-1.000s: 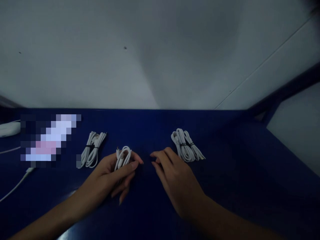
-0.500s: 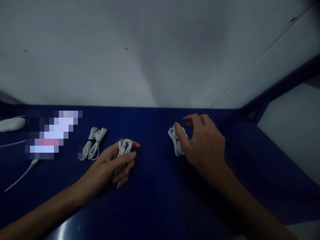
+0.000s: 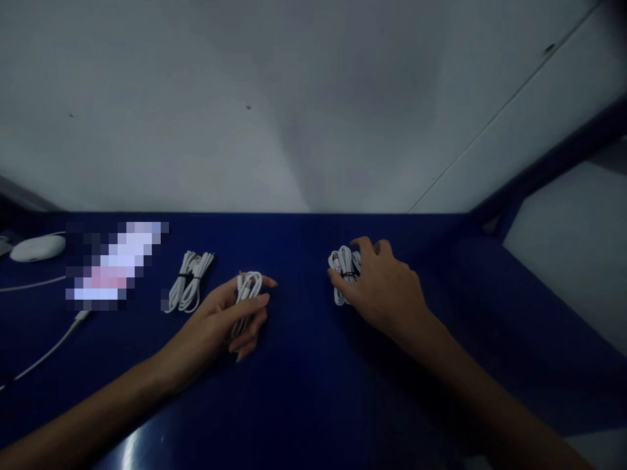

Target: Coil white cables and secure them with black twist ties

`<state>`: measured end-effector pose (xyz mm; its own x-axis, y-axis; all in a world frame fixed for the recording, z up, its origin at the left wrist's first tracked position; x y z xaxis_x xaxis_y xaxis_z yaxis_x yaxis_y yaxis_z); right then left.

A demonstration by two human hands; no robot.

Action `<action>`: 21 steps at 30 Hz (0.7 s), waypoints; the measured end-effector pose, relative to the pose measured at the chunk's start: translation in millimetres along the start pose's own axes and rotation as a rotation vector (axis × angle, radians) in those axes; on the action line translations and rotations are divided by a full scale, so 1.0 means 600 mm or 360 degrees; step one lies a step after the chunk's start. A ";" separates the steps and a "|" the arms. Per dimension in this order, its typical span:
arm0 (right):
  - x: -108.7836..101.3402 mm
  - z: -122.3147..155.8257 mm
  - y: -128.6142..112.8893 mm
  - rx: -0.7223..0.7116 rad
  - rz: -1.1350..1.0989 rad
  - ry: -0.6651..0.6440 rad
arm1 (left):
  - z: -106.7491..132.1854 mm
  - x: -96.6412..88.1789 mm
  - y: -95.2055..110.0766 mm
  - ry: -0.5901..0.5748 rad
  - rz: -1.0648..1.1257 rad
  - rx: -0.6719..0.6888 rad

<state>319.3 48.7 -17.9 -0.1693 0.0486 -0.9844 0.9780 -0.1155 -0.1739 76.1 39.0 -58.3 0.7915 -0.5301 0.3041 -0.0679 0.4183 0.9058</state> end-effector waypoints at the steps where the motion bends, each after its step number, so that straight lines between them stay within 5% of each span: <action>1: 0.002 0.000 0.000 0.0006 -0.0016 -0.0019 | -0.001 -0.001 0.000 0.0007 0.0003 -0.0004; 11: 0.000 0.003 -0.004 0.0024 0.0020 -0.0048 | -0.002 -0.004 -0.003 -0.0107 0.0353 0.0083; 15: -0.038 0.014 -0.024 -0.0150 -0.0072 0.0321 | 0.001 -0.003 0.001 -0.0132 0.0483 0.0108; 21: -0.126 0.068 -0.052 -0.0434 -0.0689 0.0807 | 0.001 0.001 -0.002 -0.0145 0.0462 0.0124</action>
<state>296.6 8.2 60.7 -0.5360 0.4962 -0.6830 0.8428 0.2673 -0.4672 76.2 37.8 -58.9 0.6750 -0.4622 0.5752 -0.3323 0.5056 0.7962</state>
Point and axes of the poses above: each hand's wrist, its own z-axis away from the middle knuckle, its own x-axis out of the palm, y = z × x, the point moved 8 cm from there along -z, towards the middle knuckle, and after that the axes turned 8 degrees about -y, right-handed, at the moved point
